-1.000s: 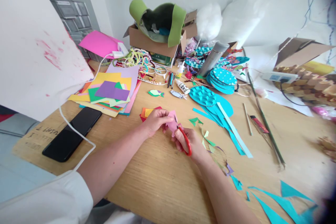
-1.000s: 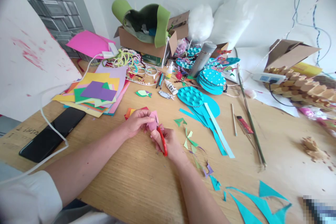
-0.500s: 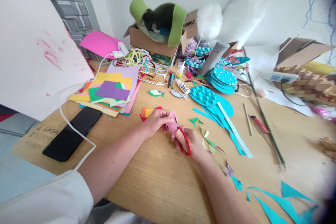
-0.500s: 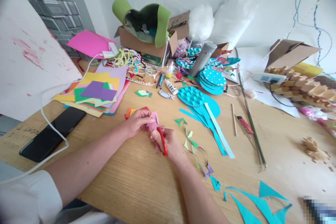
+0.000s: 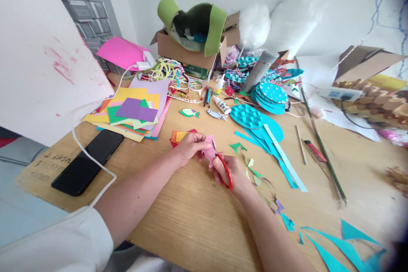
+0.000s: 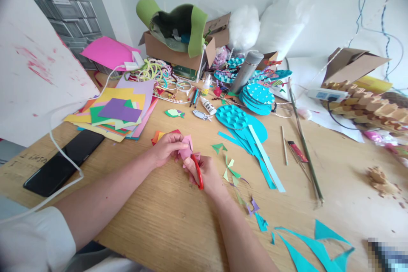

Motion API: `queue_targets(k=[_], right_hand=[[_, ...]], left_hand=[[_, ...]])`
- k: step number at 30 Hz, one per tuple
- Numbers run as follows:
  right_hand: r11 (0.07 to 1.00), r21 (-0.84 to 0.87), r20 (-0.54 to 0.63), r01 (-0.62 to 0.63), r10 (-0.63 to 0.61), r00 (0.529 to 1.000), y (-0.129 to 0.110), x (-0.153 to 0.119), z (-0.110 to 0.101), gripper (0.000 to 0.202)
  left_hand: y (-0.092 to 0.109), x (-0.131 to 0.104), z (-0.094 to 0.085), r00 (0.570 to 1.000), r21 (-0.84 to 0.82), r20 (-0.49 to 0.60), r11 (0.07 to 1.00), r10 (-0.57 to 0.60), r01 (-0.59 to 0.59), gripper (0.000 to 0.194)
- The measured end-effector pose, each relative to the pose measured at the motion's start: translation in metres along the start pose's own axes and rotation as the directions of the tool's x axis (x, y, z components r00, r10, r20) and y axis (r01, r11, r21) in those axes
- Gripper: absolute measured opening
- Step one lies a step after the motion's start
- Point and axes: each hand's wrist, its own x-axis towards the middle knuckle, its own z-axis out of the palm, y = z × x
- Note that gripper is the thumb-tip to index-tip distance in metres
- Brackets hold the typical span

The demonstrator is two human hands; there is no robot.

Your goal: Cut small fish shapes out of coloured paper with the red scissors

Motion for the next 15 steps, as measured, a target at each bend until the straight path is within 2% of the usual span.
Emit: queue_targets(k=[6, 15], right_hand=[[1.000, -0.014, 0.008, 0.021, -0.021, 1.000, 0.0022, 0.0000, -0.0005, 0.050], [0.997, -0.070, 0.022, 0.032, -0.031, 0.999, 0.0004, 0.0001, -0.0011, 0.048]], left_hand=[[0.0002, -0.0005, 0.0008, 1.000, -0.013, -0.027, 1.000, -0.003, 0.003, 0.022], [0.0018, -0.0014, 0.0003, 1.000, 0.006, 0.004, 1.000, -0.017, 0.017, 0.023]])
